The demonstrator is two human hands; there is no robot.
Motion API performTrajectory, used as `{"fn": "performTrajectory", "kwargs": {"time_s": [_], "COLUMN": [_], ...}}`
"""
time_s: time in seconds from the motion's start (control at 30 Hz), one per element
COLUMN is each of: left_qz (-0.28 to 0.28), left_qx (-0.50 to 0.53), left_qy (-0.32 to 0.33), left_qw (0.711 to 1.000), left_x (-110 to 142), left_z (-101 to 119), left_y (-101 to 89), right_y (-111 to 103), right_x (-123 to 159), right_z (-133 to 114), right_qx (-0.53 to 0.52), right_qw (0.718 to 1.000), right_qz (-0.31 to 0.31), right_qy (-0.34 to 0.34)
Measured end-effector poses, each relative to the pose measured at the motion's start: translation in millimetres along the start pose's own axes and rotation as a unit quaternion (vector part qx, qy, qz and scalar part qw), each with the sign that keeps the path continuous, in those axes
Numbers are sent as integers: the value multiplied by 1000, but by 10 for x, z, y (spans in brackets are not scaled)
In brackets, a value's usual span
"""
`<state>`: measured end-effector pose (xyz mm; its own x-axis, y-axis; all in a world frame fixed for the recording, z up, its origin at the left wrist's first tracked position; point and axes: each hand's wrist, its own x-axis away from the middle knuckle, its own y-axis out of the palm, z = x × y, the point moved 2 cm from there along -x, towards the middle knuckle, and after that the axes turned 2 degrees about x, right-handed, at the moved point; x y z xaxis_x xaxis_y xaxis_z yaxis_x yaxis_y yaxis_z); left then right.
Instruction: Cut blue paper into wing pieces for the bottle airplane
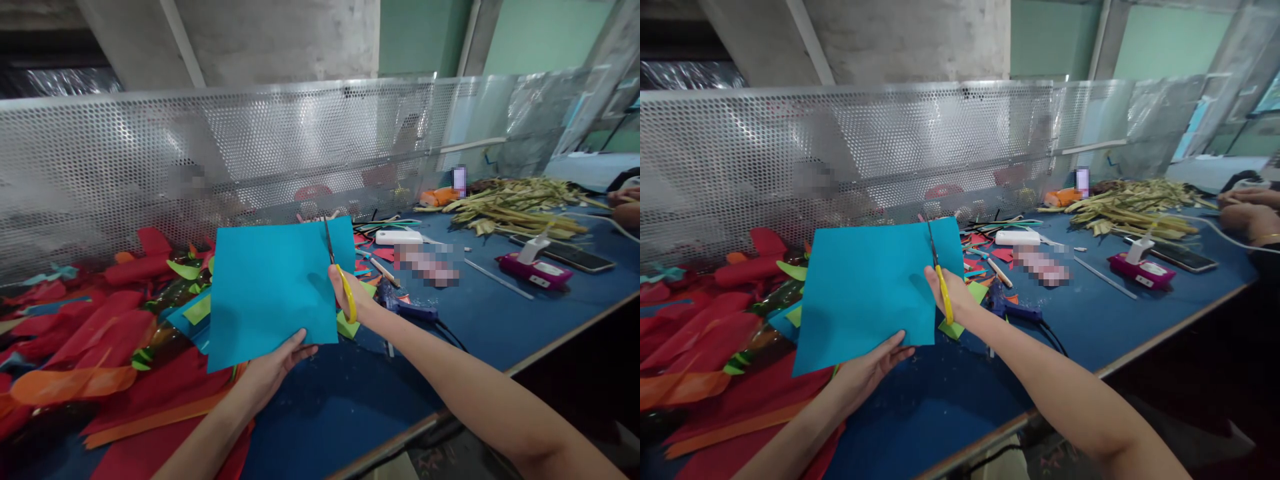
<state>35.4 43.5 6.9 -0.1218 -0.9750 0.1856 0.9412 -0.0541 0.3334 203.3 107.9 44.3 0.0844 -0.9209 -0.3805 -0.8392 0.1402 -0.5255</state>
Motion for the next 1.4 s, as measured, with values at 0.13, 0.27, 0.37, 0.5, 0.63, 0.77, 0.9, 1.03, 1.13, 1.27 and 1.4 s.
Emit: {"fn": "performTrajectory", "kwargs": {"time_s": [0.13,0.27,0.37,0.5,0.63,0.77,0.9,1.03,1.13,1.27,1.4], "left_qz": [9,18,20,17,15,15,18,13,9,9,9], "left_qx": [11,14,13,7,10,10,15,4,3,7,10], "left_qy": [-9,-17,-11,-3,-12,-19,-10,-27,-15,-8,-15], "left_qw": [1000,1000,1000,1000,1000,1000,1000,1000,1000,1000,1000], "left_x": [3,10,10,3,11,32,34,26,19,18,17], "left_z": [12,26,32,35,36,40,45,38,35,25,19], "left_y": [13,35,45,48,50,55,53,50,43,32,27], "right_y": [0,4,5,-6,-18,-21,-22,-32,-38,-36,-32], "right_x": [-1,-2,3,22,38,37,34,37,38,34,30], "right_z": [-2,0,-1,-13,-21,-15,-12,-18,-19,-15,-13], "right_qx": [1,-2,-6,-10,-16,-18,-20,-22,-23,-22,-21], "right_qw": [1000,1000,1000,1000,1000,1000,999,999,999,999,999], "right_qz": [-4,-9,-13,-15,-17,-12,-7,-4,-3,-4,-3], "right_qy": [3,3,3,4,10,17,24,28,31,32,31]}}
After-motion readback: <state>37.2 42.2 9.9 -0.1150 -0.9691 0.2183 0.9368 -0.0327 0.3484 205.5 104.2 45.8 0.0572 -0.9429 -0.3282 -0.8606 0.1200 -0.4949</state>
